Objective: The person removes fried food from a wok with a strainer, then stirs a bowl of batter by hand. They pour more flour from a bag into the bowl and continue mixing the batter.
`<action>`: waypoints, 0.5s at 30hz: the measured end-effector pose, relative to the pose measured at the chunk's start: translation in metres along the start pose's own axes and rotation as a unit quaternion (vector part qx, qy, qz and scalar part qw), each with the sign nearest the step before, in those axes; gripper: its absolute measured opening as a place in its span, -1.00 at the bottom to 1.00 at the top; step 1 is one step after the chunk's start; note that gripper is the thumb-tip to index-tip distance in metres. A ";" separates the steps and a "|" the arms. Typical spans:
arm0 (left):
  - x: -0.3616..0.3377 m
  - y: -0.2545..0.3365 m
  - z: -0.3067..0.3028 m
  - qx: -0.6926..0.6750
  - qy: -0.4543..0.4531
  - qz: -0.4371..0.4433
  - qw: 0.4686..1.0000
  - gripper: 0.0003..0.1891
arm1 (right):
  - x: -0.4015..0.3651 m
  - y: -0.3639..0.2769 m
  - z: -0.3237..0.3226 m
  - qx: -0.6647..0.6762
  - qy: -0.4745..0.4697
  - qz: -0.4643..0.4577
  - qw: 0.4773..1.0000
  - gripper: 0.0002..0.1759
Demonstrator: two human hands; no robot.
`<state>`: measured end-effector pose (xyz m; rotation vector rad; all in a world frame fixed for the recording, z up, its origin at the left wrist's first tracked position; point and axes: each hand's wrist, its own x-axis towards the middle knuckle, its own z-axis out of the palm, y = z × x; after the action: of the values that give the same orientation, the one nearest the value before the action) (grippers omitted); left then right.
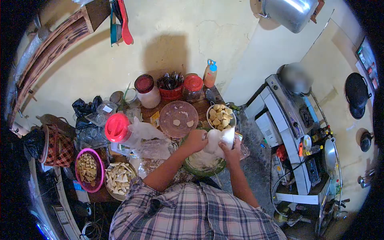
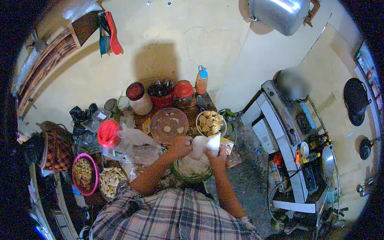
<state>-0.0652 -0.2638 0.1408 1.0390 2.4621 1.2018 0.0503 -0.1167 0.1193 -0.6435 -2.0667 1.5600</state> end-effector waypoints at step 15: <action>0.009 0.016 0.001 -0.024 -0.004 0.033 0.999 -0.73 | 0.011 -0.010 -0.017 0.036 -0.002 0.014 0.999 -0.36</action>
<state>-0.0635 -0.2504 0.1537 1.1176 2.3991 1.2662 0.0518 -0.0998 0.1337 -0.6461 -2.0034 1.6447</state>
